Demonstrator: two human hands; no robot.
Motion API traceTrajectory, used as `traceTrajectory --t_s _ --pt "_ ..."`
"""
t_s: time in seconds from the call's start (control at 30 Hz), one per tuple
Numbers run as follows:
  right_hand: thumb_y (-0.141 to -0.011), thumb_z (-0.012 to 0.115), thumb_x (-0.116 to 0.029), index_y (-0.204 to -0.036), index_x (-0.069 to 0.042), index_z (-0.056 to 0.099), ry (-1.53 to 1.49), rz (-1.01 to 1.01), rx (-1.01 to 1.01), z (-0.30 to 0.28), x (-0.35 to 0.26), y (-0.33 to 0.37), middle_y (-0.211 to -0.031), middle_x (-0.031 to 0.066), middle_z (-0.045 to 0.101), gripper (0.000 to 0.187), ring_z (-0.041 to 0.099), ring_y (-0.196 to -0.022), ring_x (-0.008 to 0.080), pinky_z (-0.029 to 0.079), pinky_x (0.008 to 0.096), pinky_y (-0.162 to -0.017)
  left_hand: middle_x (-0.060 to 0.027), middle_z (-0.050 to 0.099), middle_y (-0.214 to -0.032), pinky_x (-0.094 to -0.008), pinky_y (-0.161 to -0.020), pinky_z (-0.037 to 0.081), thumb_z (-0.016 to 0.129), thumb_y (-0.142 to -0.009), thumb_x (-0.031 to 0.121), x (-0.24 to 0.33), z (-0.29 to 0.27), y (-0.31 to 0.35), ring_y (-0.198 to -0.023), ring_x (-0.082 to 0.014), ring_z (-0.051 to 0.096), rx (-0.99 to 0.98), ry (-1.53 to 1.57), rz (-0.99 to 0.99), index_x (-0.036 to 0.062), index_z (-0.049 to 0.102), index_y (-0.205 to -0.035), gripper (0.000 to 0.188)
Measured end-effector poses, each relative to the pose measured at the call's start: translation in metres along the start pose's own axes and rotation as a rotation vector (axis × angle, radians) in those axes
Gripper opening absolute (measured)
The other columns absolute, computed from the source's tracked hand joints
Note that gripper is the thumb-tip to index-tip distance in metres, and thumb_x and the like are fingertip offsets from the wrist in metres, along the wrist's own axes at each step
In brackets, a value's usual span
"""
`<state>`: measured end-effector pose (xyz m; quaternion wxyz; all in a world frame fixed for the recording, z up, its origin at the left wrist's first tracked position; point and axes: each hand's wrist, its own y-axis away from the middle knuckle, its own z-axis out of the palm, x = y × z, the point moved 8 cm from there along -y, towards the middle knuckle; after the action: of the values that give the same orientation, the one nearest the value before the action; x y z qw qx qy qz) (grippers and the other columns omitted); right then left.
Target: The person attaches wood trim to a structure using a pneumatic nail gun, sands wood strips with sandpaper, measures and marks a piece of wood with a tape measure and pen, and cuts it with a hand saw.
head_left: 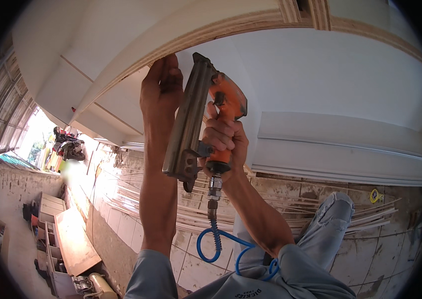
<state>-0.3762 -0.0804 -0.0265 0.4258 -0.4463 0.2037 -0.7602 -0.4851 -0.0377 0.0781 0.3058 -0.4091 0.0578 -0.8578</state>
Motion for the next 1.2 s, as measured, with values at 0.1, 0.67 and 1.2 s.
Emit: traceTrajectory --t_s 0.1,0.67,1.2 --pt "-0.096 0.047 -0.017 -0.137 0.005 0.051 -0.005 0.002 -0.005 0.001 0.0 -0.002 -0.072 -0.0028 0.051 0.047 0.048 -0.06 0.0074 0.05 0.0308 -0.069 -0.0133 0.063 -0.102 -0.0263 -0.07 0.053 0.055 -0.1 0.003 -0.003 -0.004 -0.001 -0.087 -0.0189 0.063 0.089 -0.016 -0.022 -0.0065 0.058 -0.114 0.017" --pt "-0.095 0.046 -0.015 -0.134 0.006 0.054 -0.048 -0.044 0.012 0.006 0.004 -0.012 -0.069 -0.002 0.051 0.045 0.048 -0.054 0.0081 0.05 0.0295 -0.063 -0.0144 0.065 -0.104 -0.0267 -0.064 0.054 0.057 -0.098 0.0 -0.001 -0.003 0.001 -0.092 -0.0203 0.068 0.087 -0.022 -0.052 -0.0057 0.057 -0.113 0.015" --pt "-0.095 0.046 -0.015 -0.132 0.007 0.055 -0.025 -0.063 0.012 0.0 0.004 -0.014 -0.069 -0.002 0.051 0.044 0.048 -0.054 0.0077 0.048 0.0267 -0.062 0.0049 0.056 -0.081 -0.0201 -0.061 0.038 0.055 -0.104 0.032 -0.002 -0.001 0.0 -0.071 -0.0028 0.05 0.079 -0.339 -0.031 0.0057 0.065 -0.116 0.031"
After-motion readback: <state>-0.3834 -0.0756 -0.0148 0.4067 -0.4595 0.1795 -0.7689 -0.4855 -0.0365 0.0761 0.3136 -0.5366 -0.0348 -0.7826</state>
